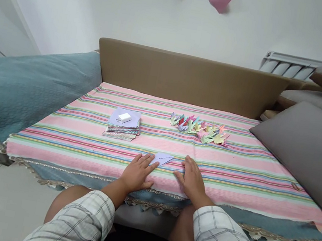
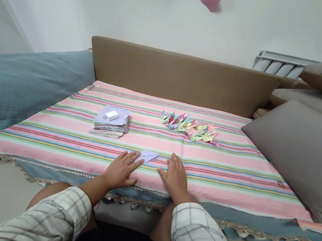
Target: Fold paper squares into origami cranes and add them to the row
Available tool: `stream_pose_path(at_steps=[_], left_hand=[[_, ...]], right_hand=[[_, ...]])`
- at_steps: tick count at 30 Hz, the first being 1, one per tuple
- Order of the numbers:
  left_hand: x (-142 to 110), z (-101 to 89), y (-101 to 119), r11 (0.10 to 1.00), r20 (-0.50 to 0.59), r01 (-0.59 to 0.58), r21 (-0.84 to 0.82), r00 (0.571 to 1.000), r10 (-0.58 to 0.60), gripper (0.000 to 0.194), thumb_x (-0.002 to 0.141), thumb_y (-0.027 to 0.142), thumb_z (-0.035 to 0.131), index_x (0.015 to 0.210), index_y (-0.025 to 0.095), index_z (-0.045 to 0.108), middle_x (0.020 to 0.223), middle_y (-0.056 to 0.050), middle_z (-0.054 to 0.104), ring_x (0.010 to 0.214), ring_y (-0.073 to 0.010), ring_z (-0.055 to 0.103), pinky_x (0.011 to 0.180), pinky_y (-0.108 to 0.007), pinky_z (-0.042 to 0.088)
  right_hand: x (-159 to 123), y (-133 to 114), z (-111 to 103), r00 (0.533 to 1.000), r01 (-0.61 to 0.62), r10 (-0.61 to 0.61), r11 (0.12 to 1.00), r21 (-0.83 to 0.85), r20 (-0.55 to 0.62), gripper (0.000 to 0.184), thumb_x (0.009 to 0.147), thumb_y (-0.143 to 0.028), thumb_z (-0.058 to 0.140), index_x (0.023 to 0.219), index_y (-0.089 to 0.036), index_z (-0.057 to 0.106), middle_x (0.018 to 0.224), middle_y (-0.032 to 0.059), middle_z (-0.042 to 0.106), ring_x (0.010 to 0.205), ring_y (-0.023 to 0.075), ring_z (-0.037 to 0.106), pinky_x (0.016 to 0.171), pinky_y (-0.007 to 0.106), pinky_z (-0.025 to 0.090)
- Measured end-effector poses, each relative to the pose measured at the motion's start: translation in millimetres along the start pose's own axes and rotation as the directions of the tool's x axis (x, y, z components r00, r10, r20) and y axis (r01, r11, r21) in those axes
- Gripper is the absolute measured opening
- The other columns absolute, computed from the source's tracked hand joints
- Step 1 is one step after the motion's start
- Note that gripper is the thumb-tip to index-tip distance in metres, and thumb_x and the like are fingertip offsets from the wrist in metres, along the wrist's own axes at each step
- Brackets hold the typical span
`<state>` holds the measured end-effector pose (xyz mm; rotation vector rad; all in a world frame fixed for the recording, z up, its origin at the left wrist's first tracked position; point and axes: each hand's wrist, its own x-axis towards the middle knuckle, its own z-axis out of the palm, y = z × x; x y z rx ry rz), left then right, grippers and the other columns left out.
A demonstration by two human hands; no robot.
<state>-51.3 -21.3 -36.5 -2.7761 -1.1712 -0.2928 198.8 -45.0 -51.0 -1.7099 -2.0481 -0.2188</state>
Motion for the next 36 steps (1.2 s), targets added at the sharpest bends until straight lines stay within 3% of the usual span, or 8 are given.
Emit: stream_pose_path(at_steps=[2, 5, 8, 13, 17, 28, 34, 36], left_hand=[[0, -0.3, 0, 1.0, -0.001, 0.0, -0.003, 1.0, 0.0, 0.074, 0.073, 0.05, 0.06, 0.139, 0.026, 0.035, 0.149, -0.01, 0.03, 0.136, -0.0285, 0.026, 0.111, -0.048, 0.015], [0, -1.5, 0, 1.0, 0.004, 0.006, -0.009, 1.0, -0.006, 0.074, 0.073, 0.048, 0.06, 0.138, 0.024, 0.036, 0.148, -0.011, 0.032, 0.136, -0.0286, 0.026, 0.111, -0.048, 0.014], [0, -1.9, -1, 1.0, 0.021, 0.0, -0.014, 1.0, 0.0, 0.074, 0.069, 0.045, 0.063, 0.136, 0.021, 0.04, 0.144, -0.012, 0.037, 0.134, -0.0288, 0.029, 0.112, -0.047, 0.014], [-1, 1.2, -2, 1.0, -0.021, -0.02, -0.019, 1.0, 0.019, 0.072, 0.073, 0.047, 0.059, 0.137, 0.024, 0.037, 0.145, -0.011, 0.036, 0.135, -0.0284, 0.029, 0.111, -0.048, 0.016], [-1, 3.9, -3, 1.0, -0.031, -0.026, -0.012, 0.999, 0.025, 0.075, 0.072, 0.052, 0.06, 0.138, 0.025, 0.036, 0.147, -0.011, 0.032, 0.135, -0.0294, 0.028, 0.111, -0.048, 0.016], [-13, 7.8, -9, 0.998, -0.125, 0.049, -0.041, 0.991, -0.053, 0.078, 0.072, 0.057, 0.061, 0.136, 0.018, 0.04, 0.142, -0.013, 0.04, 0.133, -0.0321, 0.032, 0.11, -0.05, 0.019], [-5, -4.6, -12, 0.968, -0.232, 0.169, -0.183, 0.95, -0.21, 0.048, 0.083, 0.044, 0.054, 0.125, 0.02, 0.053, 0.134, -0.011, 0.052, 0.126, -0.0297, 0.043, 0.104, -0.051, 0.03], [8, -10.4, -11, 0.969, -0.271, 0.141, -0.201, 0.943, -0.193, 0.04, 0.081, 0.039, 0.06, 0.117, 0.022, 0.059, 0.131, -0.009, 0.054, 0.124, -0.0292, 0.045, 0.106, -0.052, 0.027]], right_hand=[[4, -14, -5, 0.995, 0.085, -0.086, 0.996, -0.018, -0.057, 0.062, 0.088, -0.056, 0.039, 0.128, -0.01, 0.048, 0.142, 0.0181, 0.039, 0.132, 0.0299, 0.031, 0.108, 0.051, 0.022], [15, -45, -6, 0.933, 0.36, -0.359, 0.933, -0.013, 0.035, 0.066, 0.088, -0.057, 0.036, 0.139, -0.015, 0.035, 0.146, 0.0121, 0.034, 0.137, 0.027, 0.022, 0.112, 0.051, 0.009], [27, -67, 2, 0.876, 0.464, -0.465, 0.885, 0.037, 0.128, 0.073, 0.087, -0.061, 0.032, 0.144, -0.015, 0.025, 0.147, 0.0116, 0.032, 0.139, 0.0266, 0.02, 0.112, 0.052, 0.006], [35, -57, 19, 0.89, 0.355, -0.364, 0.931, 0.083, 0.274, 0.082, 0.084, -0.068, 0.028, 0.145, -0.014, 0.022, 0.148, 0.0117, 0.029, 0.138, 0.0257, 0.023, 0.112, 0.047, 0.015], [33, -37, 16, 0.905, 0.275, -0.282, 0.959, 0.066, 0.319, 0.082, 0.084, -0.069, 0.025, 0.144, -0.014, 0.026, 0.15, 0.0112, 0.026, 0.138, 0.0253, 0.023, 0.111, 0.045, 0.018], [33, -29, 11, 0.917, 0.239, -0.25, 0.968, 0.072, 0.312, 0.075, 0.087, -0.064, 0.031, 0.143, -0.015, 0.029, 0.149, 0.0105, 0.028, 0.138, 0.0254, 0.024, 0.111, 0.044, 0.019], [31, -29, 15, 0.934, 0.243, -0.26, 0.965, 0.098, 0.245, 0.072, 0.086, -0.061, 0.036, 0.142, -0.017, 0.031, 0.148, 0.0111, 0.031, 0.137, 0.0257, 0.026, 0.111, 0.045, 0.019], [29, -28, 16, 0.94, 0.246, -0.266, 0.962, 0.115, 0.214, 0.072, 0.086, -0.061, 0.038, 0.142, -0.016, 0.03, 0.147, 0.0116, 0.032, 0.136, 0.0258, 0.026, 0.111, 0.045, 0.019]])
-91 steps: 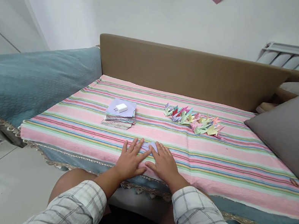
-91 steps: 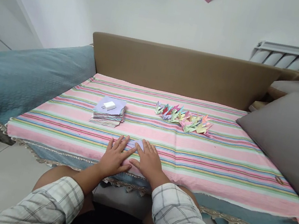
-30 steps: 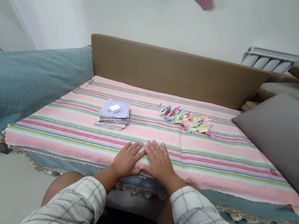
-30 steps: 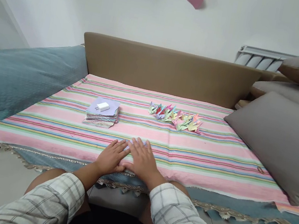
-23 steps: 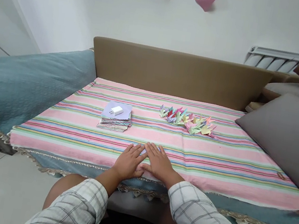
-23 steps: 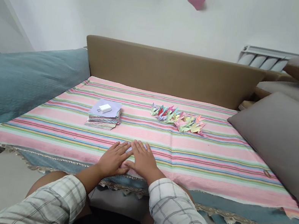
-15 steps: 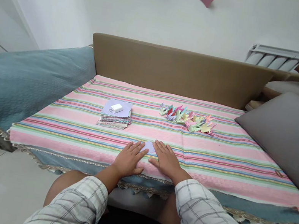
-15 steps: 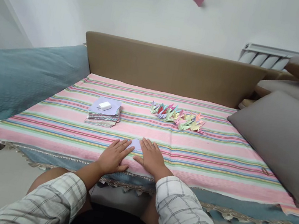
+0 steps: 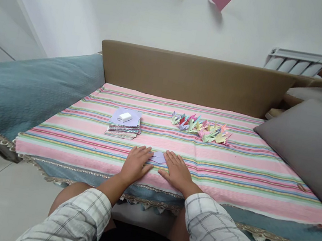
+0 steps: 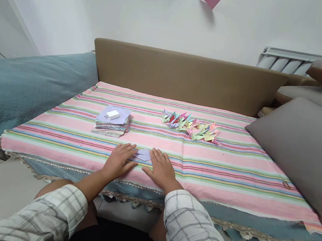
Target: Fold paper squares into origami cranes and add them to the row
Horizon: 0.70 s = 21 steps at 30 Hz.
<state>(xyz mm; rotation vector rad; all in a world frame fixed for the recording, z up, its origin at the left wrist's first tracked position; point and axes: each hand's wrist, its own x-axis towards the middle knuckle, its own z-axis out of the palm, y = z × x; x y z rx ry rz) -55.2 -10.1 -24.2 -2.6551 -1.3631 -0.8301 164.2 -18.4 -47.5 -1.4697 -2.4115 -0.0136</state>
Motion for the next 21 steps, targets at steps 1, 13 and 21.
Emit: stream_pose_path(at_steps=[1, 13, 21], left_hand=[[7, 0.4, 2, 0.999, 0.025, -0.041, -0.025, 0.999, 0.041, 0.035, 0.079, 0.037, 0.063, 0.112, 0.024, 0.062, 0.128, -0.008, 0.057, 0.121, -0.0285, 0.048, 0.105, -0.052, 0.028], [23, 22.1, -12, 0.942, 0.024, 0.041, -0.332, 0.999, -0.035, 0.013, 0.077, 0.028, 0.068, 0.087, 0.022, 0.07, 0.098, -0.005, 0.071, 0.093, -0.0201, 0.064, 0.084, -0.035, 0.049], [23, 17.7, -5, 0.945, 0.004, 0.02, -0.328, 1.0, -0.02, 0.011, 0.082, 0.026, 0.06, 0.079, 0.022, 0.069, 0.093, -0.004, 0.072, 0.092, -0.0191, 0.064, 0.084, -0.036, 0.048]], right_hand=[[-1, 0, 0, 1.0, 0.005, -0.005, 1.0, 0.011, -0.022, 0.073, 0.086, -0.06, 0.039, 0.142, -0.016, 0.03, 0.147, 0.0121, 0.033, 0.136, 0.0259, 0.027, 0.111, 0.045, 0.02], [5, 4, -15, 0.96, 0.01, 0.029, 0.991, 0.136, -0.28, 0.017, 0.084, -0.033, 0.055, 0.095, -0.028, 0.067, 0.118, 0.0025, 0.062, 0.114, 0.0248, 0.045, 0.1, 0.048, 0.02], [12, 4, -17, 0.974, 0.061, -0.012, 0.975, 0.212, -0.226, 0.019, 0.085, -0.036, 0.055, 0.094, -0.023, 0.066, 0.101, 0.005, 0.066, 0.094, 0.0206, 0.052, 0.087, 0.037, 0.03]])
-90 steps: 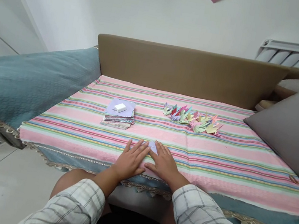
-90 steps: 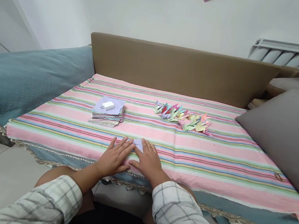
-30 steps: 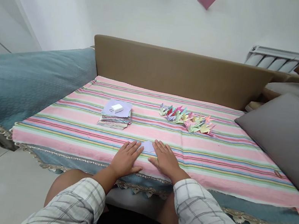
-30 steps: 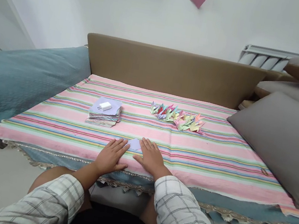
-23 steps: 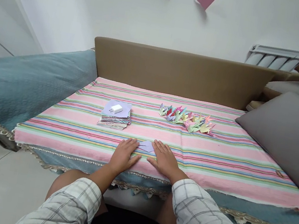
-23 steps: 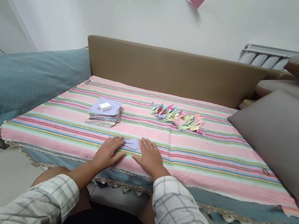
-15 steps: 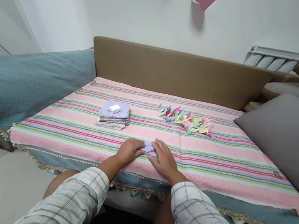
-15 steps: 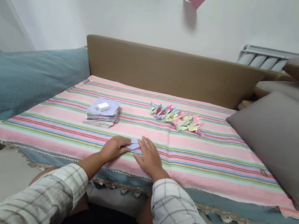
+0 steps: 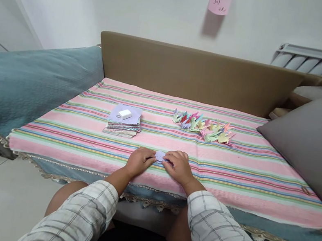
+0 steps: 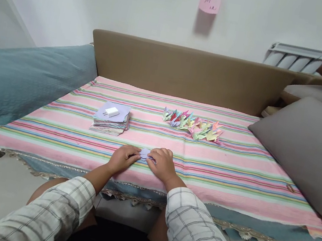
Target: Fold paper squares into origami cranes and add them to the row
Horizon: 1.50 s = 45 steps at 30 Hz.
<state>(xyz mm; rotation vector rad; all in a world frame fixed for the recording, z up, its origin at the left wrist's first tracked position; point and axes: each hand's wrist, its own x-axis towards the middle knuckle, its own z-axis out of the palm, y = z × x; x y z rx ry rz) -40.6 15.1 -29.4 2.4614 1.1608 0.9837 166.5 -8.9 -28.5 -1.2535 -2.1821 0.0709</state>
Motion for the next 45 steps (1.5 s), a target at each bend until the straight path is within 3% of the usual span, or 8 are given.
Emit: stream_pose_path(at_steps=[10, 16, 23, 31, 45], left_hand=[[-4, 1.7, 1, 0.999, -0.029, -0.021, 0.041, 0.999, 0.022, 0.011, 0.081, 0.03, 0.059, 0.076, 0.021, 0.065, 0.096, -0.005, 0.07, 0.091, -0.0194, 0.063, 0.084, -0.037, 0.046], [-5, 2.6, 2, 0.998, -0.041, -0.03, 0.052, 0.999, 0.032, 0.012, 0.075, 0.032, 0.066, 0.075, 0.02, 0.064, 0.098, -0.006, 0.07, 0.09, -0.0206, 0.063, 0.083, -0.037, 0.046], [-3, 3.7, 3, 0.997, -0.031, -0.016, 0.072, 0.999, 0.018, 0.013, 0.08, 0.03, 0.062, 0.072, 0.02, 0.064, 0.097, -0.005, 0.071, 0.09, -0.0195, 0.063, 0.083, -0.036, 0.046], [-1, 5.1, 6, 0.989, -0.05, 0.077, 0.125, 0.996, -0.071, 0.017, 0.081, 0.032, 0.059, 0.071, 0.021, 0.066, 0.111, -0.005, 0.067, 0.1, -0.0222, 0.059, 0.089, -0.04, 0.043], [2, 9.2, 9, 0.981, -0.068, 0.145, 0.129, 0.988, -0.138, 0.013, 0.075, 0.028, 0.063, 0.064, 0.021, 0.063, 0.108, -0.004, 0.068, 0.098, -0.022, 0.059, 0.09, -0.04, 0.043]], right_hand=[[7, 3, 4, 0.992, -0.032, 0.023, 0.997, 0.072, 0.127, 0.016, 0.084, -0.035, 0.056, 0.09, -0.024, 0.066, 0.096, 0.0038, 0.064, 0.092, 0.0188, 0.055, 0.082, 0.032, 0.037], [8, 5, 3, 0.993, -0.05, 0.035, 0.989, 0.14, 0.112, 0.012, 0.082, -0.034, 0.06, 0.085, -0.022, 0.064, 0.093, 0.0023, 0.064, 0.088, 0.0176, 0.056, 0.081, 0.03, 0.038], [12, 3, 4, 0.989, -0.112, 0.095, 0.981, 0.157, 0.116, 0.012, 0.081, -0.032, 0.061, 0.076, -0.022, 0.065, 0.087, 0.0018, 0.064, 0.084, 0.0167, 0.057, 0.078, 0.029, 0.04], [16, 3, 8, 0.979, -0.179, 0.163, 0.973, 0.142, 0.119, 0.016, 0.082, -0.032, 0.057, 0.073, -0.021, 0.064, 0.084, 0.0016, 0.062, 0.08, 0.0152, 0.057, 0.075, 0.027, 0.041], [19, -2, 11, 0.972, -0.216, 0.212, 0.976, 0.026, 0.097, 0.017, 0.078, -0.031, 0.058, 0.065, -0.021, 0.059, 0.075, -0.0007, 0.061, 0.073, 0.014, 0.055, 0.065, 0.025, 0.036]])
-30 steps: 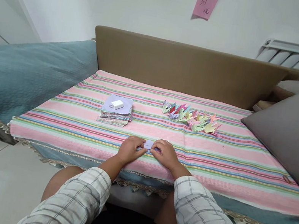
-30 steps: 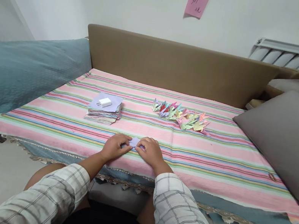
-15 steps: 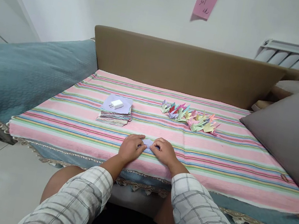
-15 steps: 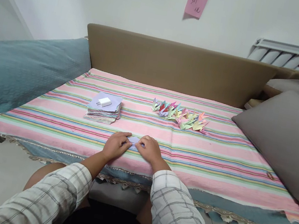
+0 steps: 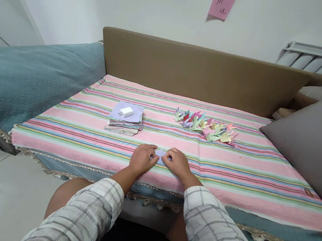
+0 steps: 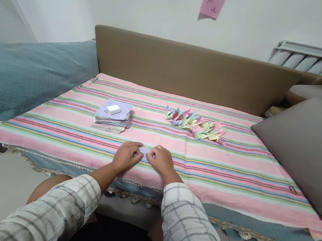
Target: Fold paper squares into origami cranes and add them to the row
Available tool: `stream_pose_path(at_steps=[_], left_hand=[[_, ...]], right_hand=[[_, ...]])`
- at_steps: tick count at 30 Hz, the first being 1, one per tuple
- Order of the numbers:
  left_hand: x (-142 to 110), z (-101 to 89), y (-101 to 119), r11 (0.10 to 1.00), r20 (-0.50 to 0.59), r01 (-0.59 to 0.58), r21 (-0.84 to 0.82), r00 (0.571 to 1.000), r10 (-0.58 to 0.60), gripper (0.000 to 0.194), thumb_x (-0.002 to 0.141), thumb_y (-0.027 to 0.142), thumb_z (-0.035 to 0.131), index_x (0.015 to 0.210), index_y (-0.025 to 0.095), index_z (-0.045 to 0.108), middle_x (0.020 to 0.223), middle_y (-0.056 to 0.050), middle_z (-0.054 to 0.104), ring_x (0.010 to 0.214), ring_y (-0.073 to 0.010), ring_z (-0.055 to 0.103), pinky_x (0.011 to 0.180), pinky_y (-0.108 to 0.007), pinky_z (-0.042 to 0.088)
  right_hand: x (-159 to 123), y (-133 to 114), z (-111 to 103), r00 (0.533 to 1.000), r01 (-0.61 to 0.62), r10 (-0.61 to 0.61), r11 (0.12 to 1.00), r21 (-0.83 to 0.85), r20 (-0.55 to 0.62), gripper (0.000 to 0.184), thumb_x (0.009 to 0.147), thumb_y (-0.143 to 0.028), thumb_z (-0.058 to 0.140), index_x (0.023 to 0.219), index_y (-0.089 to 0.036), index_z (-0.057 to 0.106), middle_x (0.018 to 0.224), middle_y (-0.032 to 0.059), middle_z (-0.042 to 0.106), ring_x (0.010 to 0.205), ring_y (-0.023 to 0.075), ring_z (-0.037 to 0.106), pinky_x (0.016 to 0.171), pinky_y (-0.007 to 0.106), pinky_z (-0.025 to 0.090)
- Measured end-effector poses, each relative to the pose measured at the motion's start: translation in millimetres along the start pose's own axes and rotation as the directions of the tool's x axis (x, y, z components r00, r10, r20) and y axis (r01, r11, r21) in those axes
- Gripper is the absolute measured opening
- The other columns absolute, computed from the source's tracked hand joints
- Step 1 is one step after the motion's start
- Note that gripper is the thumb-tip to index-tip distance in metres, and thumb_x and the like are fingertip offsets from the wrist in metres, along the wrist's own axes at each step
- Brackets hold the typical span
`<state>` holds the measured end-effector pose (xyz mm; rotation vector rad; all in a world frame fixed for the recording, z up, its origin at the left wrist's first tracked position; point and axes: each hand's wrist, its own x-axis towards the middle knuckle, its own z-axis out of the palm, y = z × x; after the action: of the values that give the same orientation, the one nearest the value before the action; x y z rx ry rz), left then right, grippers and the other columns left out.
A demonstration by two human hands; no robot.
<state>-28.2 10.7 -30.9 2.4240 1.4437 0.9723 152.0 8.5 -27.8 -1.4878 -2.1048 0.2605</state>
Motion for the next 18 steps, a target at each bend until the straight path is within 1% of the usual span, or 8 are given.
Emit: stream_pose_path(at_steps=[7, 11, 14, 18], left_hand=[[1.8, -0.2, 3.4, 1.0, 0.004, 0.017, 0.024, 1.0, -0.017, 0.011, 0.071, 0.025, 0.065, 0.061, 0.021, 0.061, 0.106, -0.002, 0.068, 0.096, -0.0231, 0.059, 0.088, -0.041, 0.043], [2.5, -0.8, 4.4, 0.998, 0.01, 0.047, 0.028, 0.999, -0.048, 0.013, 0.07, 0.024, 0.066, 0.059, 0.021, 0.06, 0.107, -0.002, 0.068, 0.097, -0.0236, 0.058, 0.088, -0.041, 0.043], [3.0, -1.1, 3.9, 0.997, 0.02, 0.069, 0.022, 0.997, -0.069, 0.013, 0.07, 0.025, 0.067, 0.059, 0.021, 0.061, 0.109, -0.002, 0.067, 0.098, -0.0238, 0.057, 0.089, -0.041, 0.043], [4.2, -1.9, 2.4, 0.997, 0.033, 0.076, 0.007, 0.997, -0.077, 0.013, 0.07, 0.026, 0.067, 0.059, 0.021, 0.062, 0.108, -0.003, 0.067, 0.099, -0.0241, 0.057, 0.09, -0.042, 0.042]], right_hand=[[0.2, 0.8, 2.2, 1.0, -0.005, 0.005, 1.0, -0.016, -0.005, 0.015, 0.077, -0.032, 0.06, 0.066, -0.021, 0.06, 0.077, 0.0001, 0.061, 0.073, 0.0147, 0.056, 0.065, 0.026, 0.036], [0.1, 1.9, 1.9, 1.0, -0.008, 0.008, 1.0, 0.02, -0.008, 0.014, 0.076, -0.032, 0.062, 0.068, -0.021, 0.059, 0.078, 0.0005, 0.061, 0.074, 0.0152, 0.056, 0.065, 0.025, 0.036], [0.0, 2.7, 0.5, 1.0, -0.011, 0.012, 0.998, 0.062, -0.019, 0.012, 0.076, -0.031, 0.064, 0.074, -0.021, 0.058, 0.077, -0.0004, 0.06, 0.072, 0.0146, 0.054, 0.063, 0.025, 0.036], [0.4, 3.9, -1.2, 1.0, -0.008, 0.008, 0.995, 0.096, 0.001, 0.011, 0.076, -0.03, 0.063, 0.079, -0.021, 0.057, 0.078, -0.0007, 0.06, 0.07, 0.0141, 0.053, 0.062, 0.025, 0.036]])
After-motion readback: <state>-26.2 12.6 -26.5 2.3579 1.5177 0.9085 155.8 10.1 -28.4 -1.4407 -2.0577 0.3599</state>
